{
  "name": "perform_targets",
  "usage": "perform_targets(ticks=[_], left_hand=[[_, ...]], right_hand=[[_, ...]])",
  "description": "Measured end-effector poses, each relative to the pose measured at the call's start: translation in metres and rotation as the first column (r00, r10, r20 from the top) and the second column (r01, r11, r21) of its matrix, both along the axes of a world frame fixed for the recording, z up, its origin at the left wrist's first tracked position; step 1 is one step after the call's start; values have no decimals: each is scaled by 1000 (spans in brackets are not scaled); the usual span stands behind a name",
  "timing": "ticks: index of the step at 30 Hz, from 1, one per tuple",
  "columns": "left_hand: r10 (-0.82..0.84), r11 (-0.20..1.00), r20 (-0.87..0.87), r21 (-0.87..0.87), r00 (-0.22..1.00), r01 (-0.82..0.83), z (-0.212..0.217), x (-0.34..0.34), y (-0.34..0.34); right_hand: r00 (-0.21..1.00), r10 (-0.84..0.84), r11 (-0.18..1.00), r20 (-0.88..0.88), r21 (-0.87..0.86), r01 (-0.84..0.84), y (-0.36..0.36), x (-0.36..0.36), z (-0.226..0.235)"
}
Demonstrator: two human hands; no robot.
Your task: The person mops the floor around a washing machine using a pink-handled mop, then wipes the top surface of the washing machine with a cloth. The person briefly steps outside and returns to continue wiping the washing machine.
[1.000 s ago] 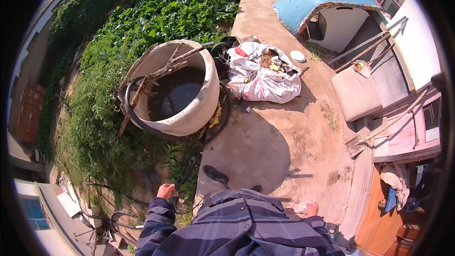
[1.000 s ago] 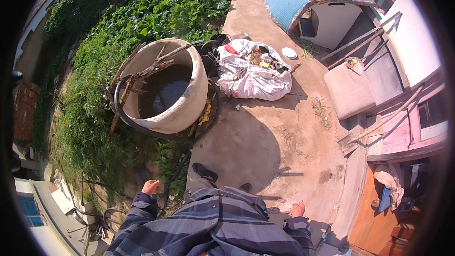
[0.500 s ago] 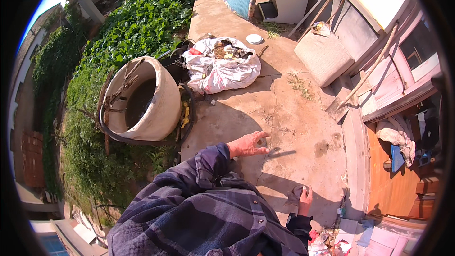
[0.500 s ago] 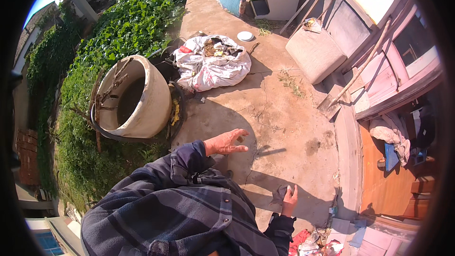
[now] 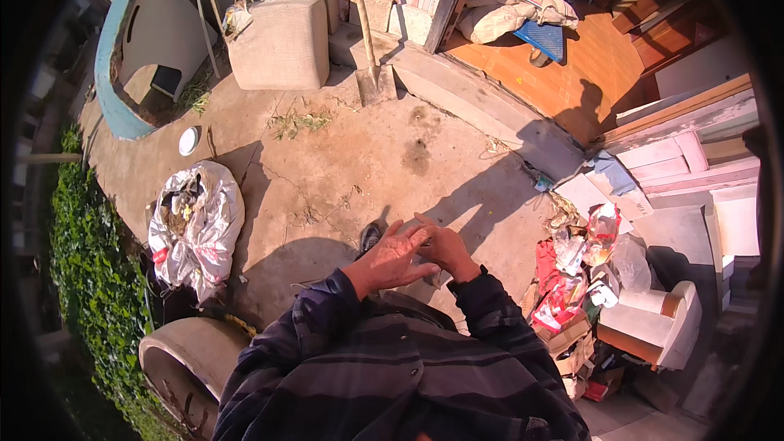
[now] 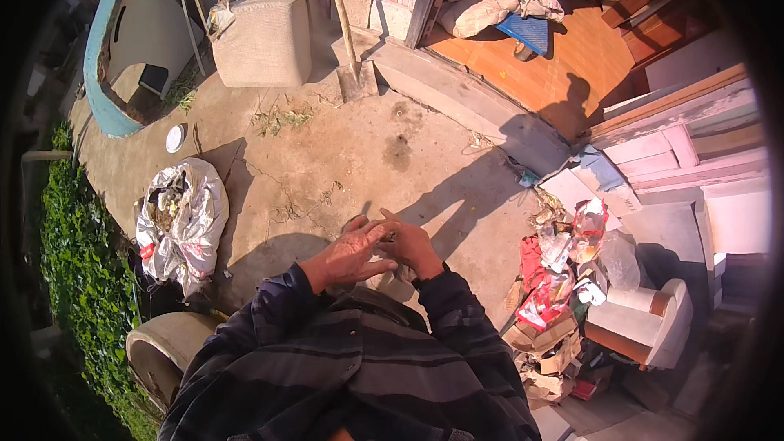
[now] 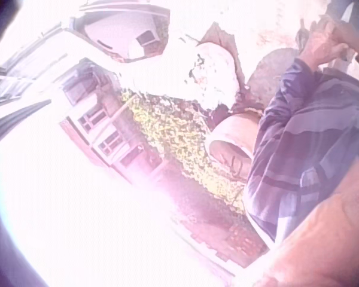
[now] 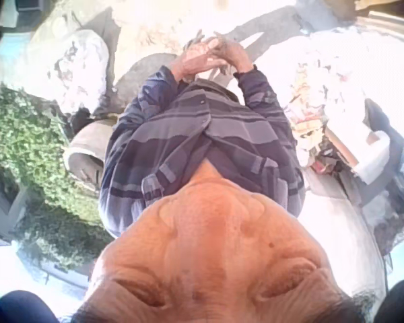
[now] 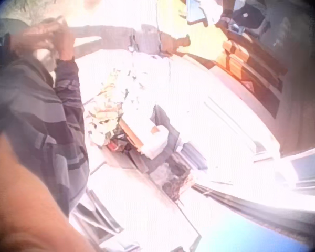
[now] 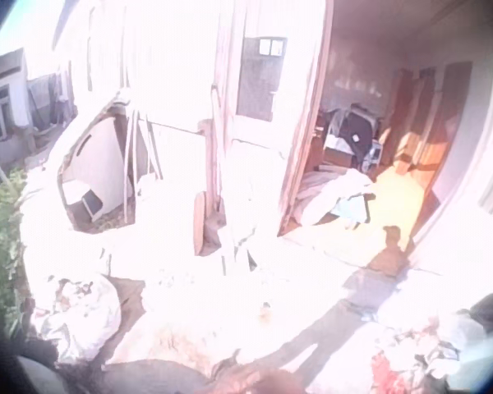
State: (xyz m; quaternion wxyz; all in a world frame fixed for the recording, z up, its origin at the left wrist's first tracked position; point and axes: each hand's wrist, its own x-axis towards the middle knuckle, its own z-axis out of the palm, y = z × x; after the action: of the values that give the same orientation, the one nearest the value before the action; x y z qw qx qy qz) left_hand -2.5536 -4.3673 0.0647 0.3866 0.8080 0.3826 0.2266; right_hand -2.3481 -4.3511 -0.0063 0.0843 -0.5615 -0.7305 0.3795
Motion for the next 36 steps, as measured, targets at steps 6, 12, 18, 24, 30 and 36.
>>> perform_targets(ticks=[6, 12, 18, 24, 30, 36], left_hand=[[-119, 991, -12, -61, 993, 118, 14, 32, 94], [-305, 941, 59, -139, 951, 310, 19, 90, 192], [-445, 883, 10, -164, 896, 440, 13, 182, 290], [-537, 823, -98, -280, 838, 494, 37, 297, 375], [-605, 760, -35, -320, 795, 565, 30, 392, 450], [-629, 656, 126, -443, 767, 611, 13, 464, 534]], right_hand=[[993, -8, 944, -116, 327, 45, 75, 23, -5], [915, -190, 948, -356, 175, 265, 131, 81, -5], [954, -278, 955, -110, 80, 287, 208, 162, -34], [941, -310, 939, -134, 114, 325, 281, 267, -10], [917, -376, 922, -129, 46, 385, 336, 354, 20], [846, -504, 863, -172, -66, 501, 399, 420, 23]])
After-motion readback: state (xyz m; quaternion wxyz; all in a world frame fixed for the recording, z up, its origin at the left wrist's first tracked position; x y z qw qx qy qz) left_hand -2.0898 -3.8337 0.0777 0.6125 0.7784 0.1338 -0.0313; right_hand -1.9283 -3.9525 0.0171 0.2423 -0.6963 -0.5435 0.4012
